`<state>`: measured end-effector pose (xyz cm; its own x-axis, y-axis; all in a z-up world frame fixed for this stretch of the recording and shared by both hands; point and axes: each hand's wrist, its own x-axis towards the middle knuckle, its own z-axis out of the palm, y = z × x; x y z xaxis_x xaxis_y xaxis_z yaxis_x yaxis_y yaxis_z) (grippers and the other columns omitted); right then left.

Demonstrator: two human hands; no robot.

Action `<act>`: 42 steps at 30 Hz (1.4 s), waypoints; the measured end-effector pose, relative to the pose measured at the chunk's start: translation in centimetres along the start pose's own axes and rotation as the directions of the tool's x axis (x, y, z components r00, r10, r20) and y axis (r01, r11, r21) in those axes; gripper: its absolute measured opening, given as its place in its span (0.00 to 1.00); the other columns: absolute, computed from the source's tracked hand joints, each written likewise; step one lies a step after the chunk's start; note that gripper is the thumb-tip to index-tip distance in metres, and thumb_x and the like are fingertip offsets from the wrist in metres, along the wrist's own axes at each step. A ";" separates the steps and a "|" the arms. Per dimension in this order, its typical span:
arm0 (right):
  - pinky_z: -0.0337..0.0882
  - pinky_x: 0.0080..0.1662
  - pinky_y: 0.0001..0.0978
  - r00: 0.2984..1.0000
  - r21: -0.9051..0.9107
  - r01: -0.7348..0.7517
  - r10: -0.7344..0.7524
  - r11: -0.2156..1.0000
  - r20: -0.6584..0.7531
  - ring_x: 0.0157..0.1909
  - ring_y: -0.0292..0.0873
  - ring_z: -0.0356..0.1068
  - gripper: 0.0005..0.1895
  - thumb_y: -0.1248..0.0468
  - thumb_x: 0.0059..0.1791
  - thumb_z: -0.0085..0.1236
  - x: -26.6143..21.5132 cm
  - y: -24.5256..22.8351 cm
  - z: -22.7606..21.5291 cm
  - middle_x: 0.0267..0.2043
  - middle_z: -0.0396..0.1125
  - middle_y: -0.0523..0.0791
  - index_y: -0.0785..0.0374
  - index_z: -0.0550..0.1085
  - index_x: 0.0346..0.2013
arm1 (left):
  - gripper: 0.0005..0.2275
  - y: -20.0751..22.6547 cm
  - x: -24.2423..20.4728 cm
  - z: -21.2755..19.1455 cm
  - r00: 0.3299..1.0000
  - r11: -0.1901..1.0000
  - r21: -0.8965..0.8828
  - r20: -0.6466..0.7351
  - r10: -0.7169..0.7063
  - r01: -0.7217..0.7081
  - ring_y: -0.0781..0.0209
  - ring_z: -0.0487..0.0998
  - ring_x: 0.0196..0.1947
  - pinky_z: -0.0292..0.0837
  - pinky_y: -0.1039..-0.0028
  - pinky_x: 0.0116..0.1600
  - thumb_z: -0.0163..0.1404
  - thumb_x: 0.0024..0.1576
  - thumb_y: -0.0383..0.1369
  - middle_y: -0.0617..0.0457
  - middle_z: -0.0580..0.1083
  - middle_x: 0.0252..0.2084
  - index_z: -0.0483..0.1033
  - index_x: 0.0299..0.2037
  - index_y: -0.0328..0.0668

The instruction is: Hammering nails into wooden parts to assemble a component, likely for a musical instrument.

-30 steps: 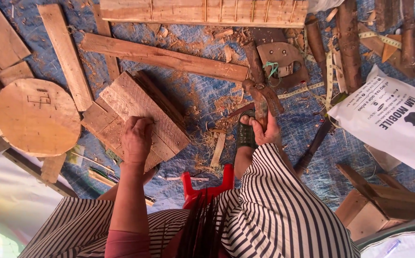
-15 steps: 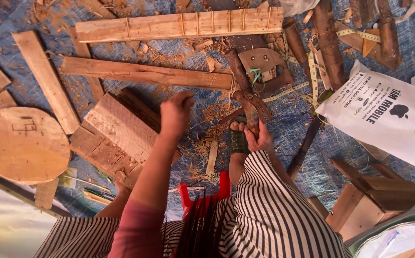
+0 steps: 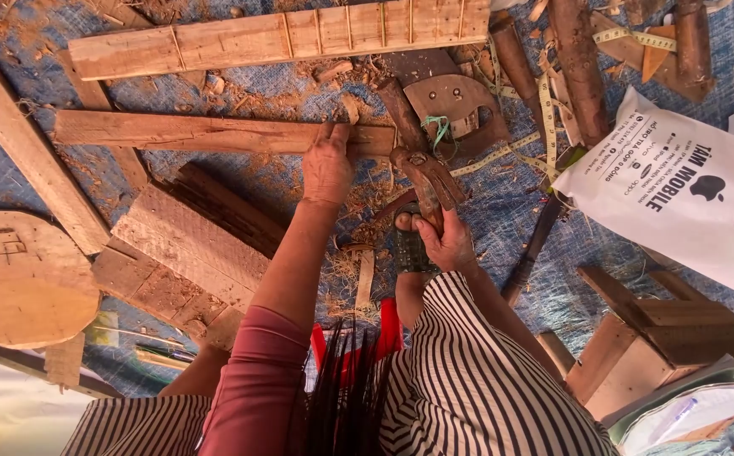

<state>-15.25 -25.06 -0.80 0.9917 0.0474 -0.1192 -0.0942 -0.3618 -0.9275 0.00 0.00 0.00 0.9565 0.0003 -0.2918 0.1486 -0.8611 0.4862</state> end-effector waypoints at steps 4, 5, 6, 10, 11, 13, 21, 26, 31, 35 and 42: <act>0.77 0.38 0.56 0.999 -0.030 0.015 -0.014 0.999 0.028 0.46 0.65 0.74 0.36 0.66 0.51 0.63 0.9 -2.3 -0.2 0.48 0.74 0.60 0.71 0.61 0.70 | 0.06 -1.1 0.1 -0.1 0.999 0.996 -0.083 0.031 0.028 -0.025 0.37 0.82 0.41 0.81 0.49 0.45 0.55 0.57 0.29 0.52 0.71 0.44 0.75 0.42 0.49; 0.78 0.39 0.56 0.999 -0.010 0.023 -0.023 1.000 0.038 0.46 0.64 0.75 0.35 0.67 0.51 0.62 0.9 -2.1 -0.2 0.49 0.74 0.60 0.71 0.60 0.71 | 0.06 -0.9 0.2 -0.5 0.998 0.995 -0.098 0.043 0.036 -0.032 0.36 0.81 0.41 0.80 0.47 0.45 0.56 0.57 0.31 0.51 0.71 0.43 0.75 0.42 0.50; 0.78 0.40 0.56 0.998 0.011 0.031 -0.032 0.999 0.047 0.46 0.63 0.75 0.35 0.68 0.52 0.61 0.8 -2.0 -0.1 0.49 0.74 0.59 0.70 0.59 0.72 | 0.06 -0.8 0.2 -0.9 0.998 0.993 -0.112 0.054 0.045 -0.038 0.35 0.81 0.42 0.79 0.46 0.46 0.56 0.57 0.32 0.51 0.71 0.43 0.75 0.43 0.51; 0.77 0.38 0.54 0.999 0.011 0.022 -0.022 1.000 0.043 0.44 0.63 0.75 0.34 0.68 0.52 0.60 1.0 -2.7 -0.1 0.44 0.76 0.59 0.72 0.60 0.71 | 0.03 -1.3 0.4 0.3 0.998 0.997 -0.074 0.050 0.028 -0.024 0.39 0.82 0.40 0.81 0.50 0.45 0.57 0.57 0.34 0.54 0.72 0.42 0.78 0.39 0.53; 0.77 0.38 0.54 0.999 0.001 0.012 -0.012 1.000 0.035 0.44 0.63 0.76 0.34 0.68 0.51 0.62 0.6 -2.0 -0.1 0.44 0.76 0.58 0.71 0.62 0.70 | 0.03 -1.1 0.3 0.2 0.999 0.999 -0.044 0.036 0.023 -0.021 0.41 0.82 0.39 0.81 0.51 0.45 0.58 0.57 0.34 0.55 0.72 0.41 0.79 0.38 0.54; 0.77 0.38 0.54 1.000 -0.010 0.001 -0.001 1.000 0.026 0.44 0.62 0.76 0.34 0.67 0.50 0.63 0.2 -1.3 0.0 0.43 0.76 0.58 0.71 0.63 0.69 | 0.02 -0.8 0.3 0.6 1.000 1.000 -0.014 0.024 0.019 -0.018 0.42 0.82 0.39 0.82 0.53 0.45 0.58 0.57 0.33 0.56 0.71 0.41 0.79 0.37 0.55; 0.79 0.37 0.52 0.995 -0.032 -0.062 0.064 0.998 0.077 0.44 0.59 0.76 0.34 0.63 0.52 0.62 1.3 -2.0 0.3 0.43 0.76 0.56 0.66 0.61 0.71 | 0.03 -0.7 1.0 1.3 1.000 0.990 0.139 0.014 0.005 -0.007 0.48 0.84 0.35 0.83 0.58 0.39 0.50 0.61 0.32 0.54 0.74 0.38 0.77 0.36 0.50; 0.77 0.37 0.66 0.996 -0.031 -0.030 0.032 0.999 0.078 0.43 0.71 0.73 0.34 0.66 0.54 0.59 3.9 -8.4 0.4 0.40 0.73 0.64 0.72 0.57 0.72 | 0.03 -1.7 1.4 3.0 1.000 0.988 0.157 0.007 0.002 -0.003 0.46 0.84 0.34 0.83 0.56 0.38 0.50 0.60 0.32 0.52 0.74 0.36 0.75 0.35 0.47; 0.76 0.31 0.60 0.998 -0.089 -0.021 0.027 0.996 0.062 0.42 0.70 0.73 0.38 0.63 0.52 0.63 4.7 -7.0 2.1 0.41 0.73 0.64 0.68 0.57 0.73 | 0.03 -1.1 1.6 2.6 1.000 0.993 0.119 0.012 -0.016 0.015 0.42 0.84 0.35 0.82 0.53 0.39 0.47 0.60 0.30 0.50 0.74 0.37 0.74 0.36 0.45; 0.72 0.25 0.46 0.979 -0.187 -0.058 0.092 0.981 0.181 0.33 0.60 0.75 0.36 0.59 0.56 0.58 5.2 -6.0 2.1 0.33 0.72 0.55 0.65 0.54 0.74 | 0.03 -1.1 1.5 2.6 0.999 0.994 0.104 0.015 -0.029 0.027 0.41 0.84 0.36 0.83 0.52 0.39 0.48 0.61 0.31 0.50 0.75 0.37 0.74 0.36 0.45; 0.70 0.23 0.45 0.957 -0.233 -0.130 0.183 0.964 0.224 0.31 0.58 0.74 0.35 0.56 0.56 0.55 5.4 -4.9 2.3 0.30 0.71 0.51 0.61 0.54 0.75 | 0.05 -1.7 1.3 2.3 1.000 0.999 0.020 0.005 0.031 -0.031 0.43 0.84 0.35 0.82 0.52 0.40 0.48 0.64 0.36 0.52 0.74 0.36 0.76 0.39 0.50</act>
<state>-9.64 -20.88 2.30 0.9126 0.1873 -0.3635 -0.1997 -0.5715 -0.7959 0.37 0.28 -3.08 0.9595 -0.0286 -0.2804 0.1137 -0.8710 0.4780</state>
